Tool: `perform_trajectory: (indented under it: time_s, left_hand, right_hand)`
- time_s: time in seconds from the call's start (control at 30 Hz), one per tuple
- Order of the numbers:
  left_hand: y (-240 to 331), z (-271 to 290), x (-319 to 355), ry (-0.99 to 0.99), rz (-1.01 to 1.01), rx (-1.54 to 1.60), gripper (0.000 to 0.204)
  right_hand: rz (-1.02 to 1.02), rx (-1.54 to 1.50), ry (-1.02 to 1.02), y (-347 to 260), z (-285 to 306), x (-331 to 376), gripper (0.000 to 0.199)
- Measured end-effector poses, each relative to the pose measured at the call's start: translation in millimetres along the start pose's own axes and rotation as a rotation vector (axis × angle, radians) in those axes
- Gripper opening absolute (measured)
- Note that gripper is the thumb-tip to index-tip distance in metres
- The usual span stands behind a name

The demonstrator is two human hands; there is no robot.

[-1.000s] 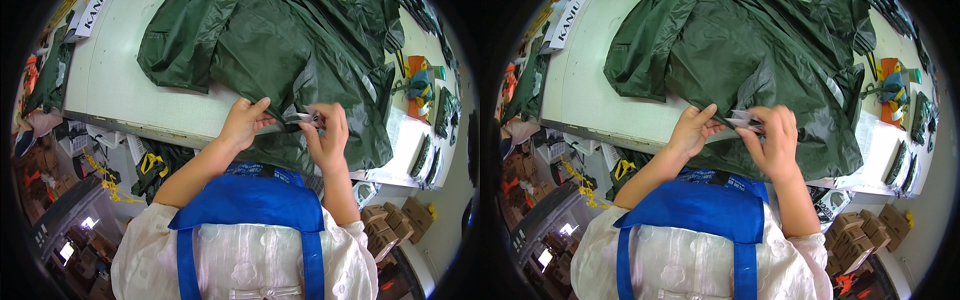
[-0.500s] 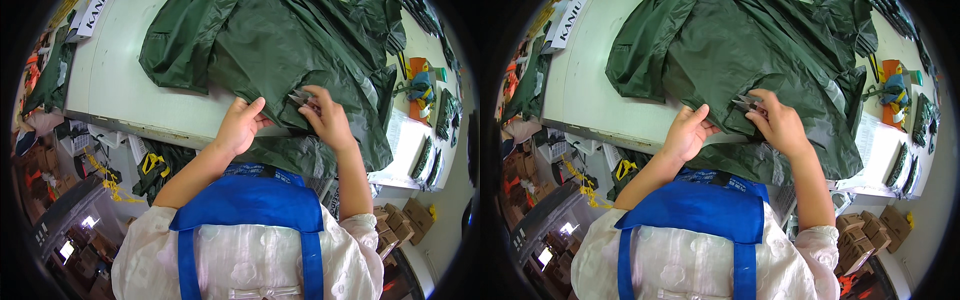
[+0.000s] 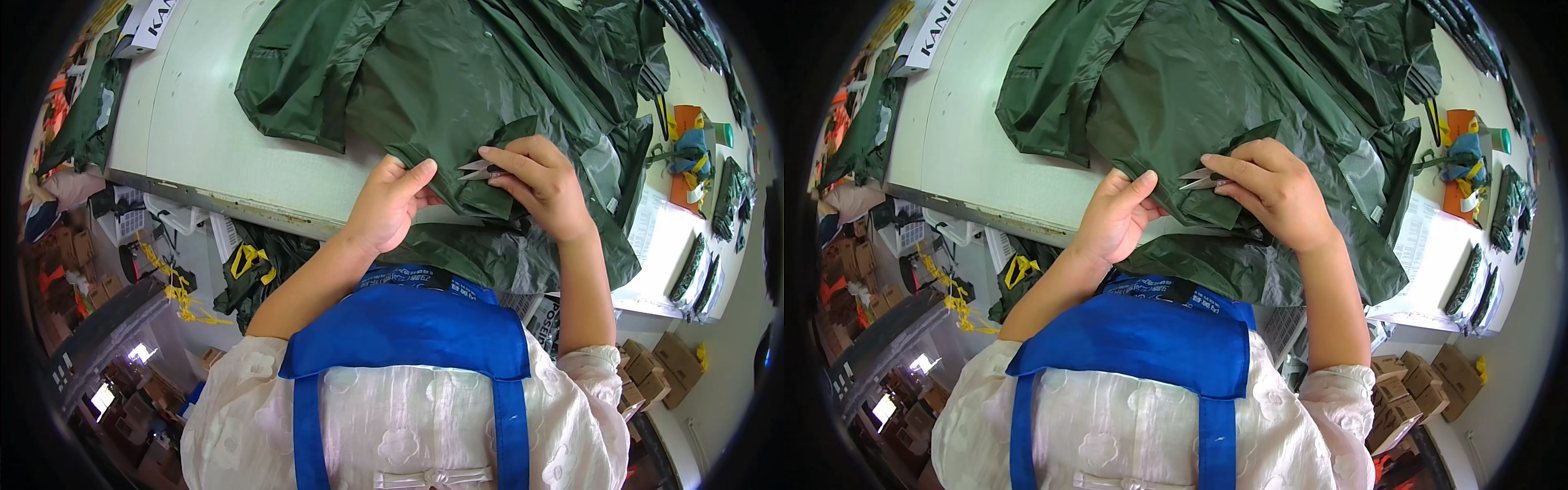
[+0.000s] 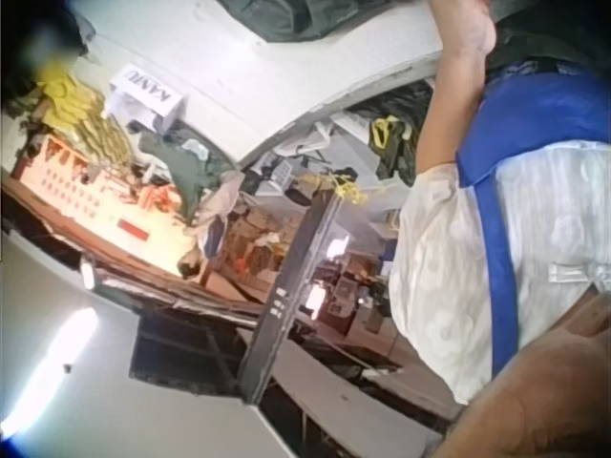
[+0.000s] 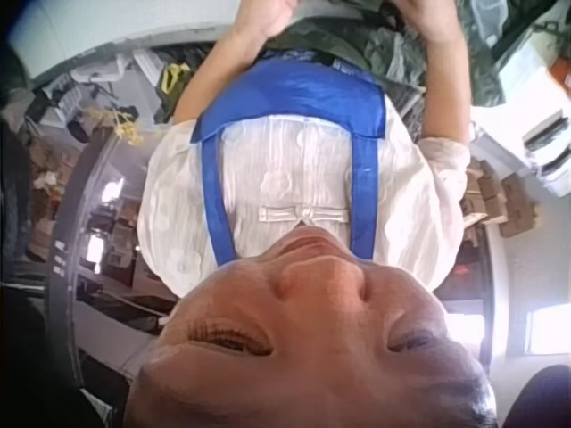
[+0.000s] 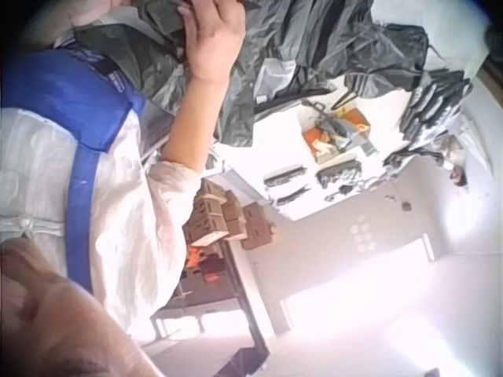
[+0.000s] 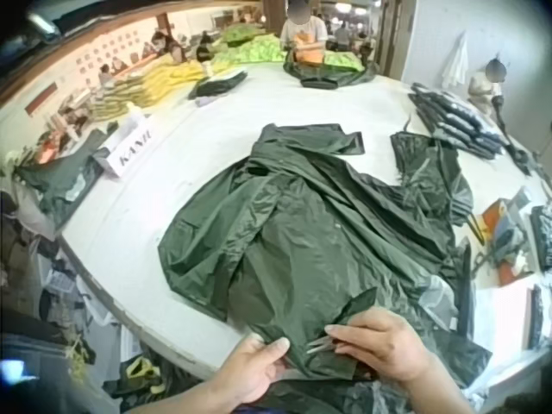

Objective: The person folds a green jacket on a white table. They smooth the fabric, fold the sleeves and body, and place the folded jacket into a clear plastic bag. The person then places the bagged jacket on a stack of similar items.

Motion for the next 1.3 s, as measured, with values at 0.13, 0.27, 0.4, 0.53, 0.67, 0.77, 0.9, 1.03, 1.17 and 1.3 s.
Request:
perform_trajectory:
  time_s: [0.13,0.27,0.4,0.53,0.67,0.77,0.9,1.03,1.17,1.3]
  left_hand:
    - [2,-2,0,-0.017,0.001,0.002,0.034]
    - [2,-2,0,-0.016,0.004,-0.01,0.034]
    - [2,-1,1,-0.01,0.007,-0.015,0.034]
    - [0,1,1,-0.022,0.029,0.004,0.034]
    - [-1,2,1,-0.036,0.039,0.034,0.033]
    - [-1,2,1,-0.044,0.04,0.052,0.032]
    - [2,-3,1,-0.011,0.013,0.029,0.029]
    - [0,-1,1,0.014,0.028,-0.025,0.028]
    - [-2,2,1,0.036,0.03,-0.062,0.029]
    - [-3,1,1,0.032,0.024,-0.055,0.029]
  right_hand:
    - [0.014,-0.018,-0.018,-1,0,-2,0.036]
    - [0.031,-0.032,-0.05,-3,-4,-3,0.035]
    - [0.03,-0.017,-0.054,-4,-7,-2,0.034]
    - [0.018,-0.042,-0.039,-4,-8,0,0.031]
    - [-0.009,-0.132,-0.034,0,-13,3,0.03]
    - [-0.025,-0.206,-0.03,6,-16,7,0.03]
    - [-0.028,-0.204,-0.032,6,-15,8,0.031]
    - [-0.04,-0.127,-0.025,-8,-6,5,0.032]
    - [-0.019,-0.001,0.0,-24,-3,3,0.032]
    - [-0.012,0.082,0.033,-29,-3,6,0.031]
Point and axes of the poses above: each hand's wrist, its own x-axis away from the middle knuckle, its own z-axis out of the back of the hand, y = z × x, the point moved 4 cm from there along -x, towards the middle knuckle, and after that the axes turned 6 degrees about x, right-handed, at the moved point
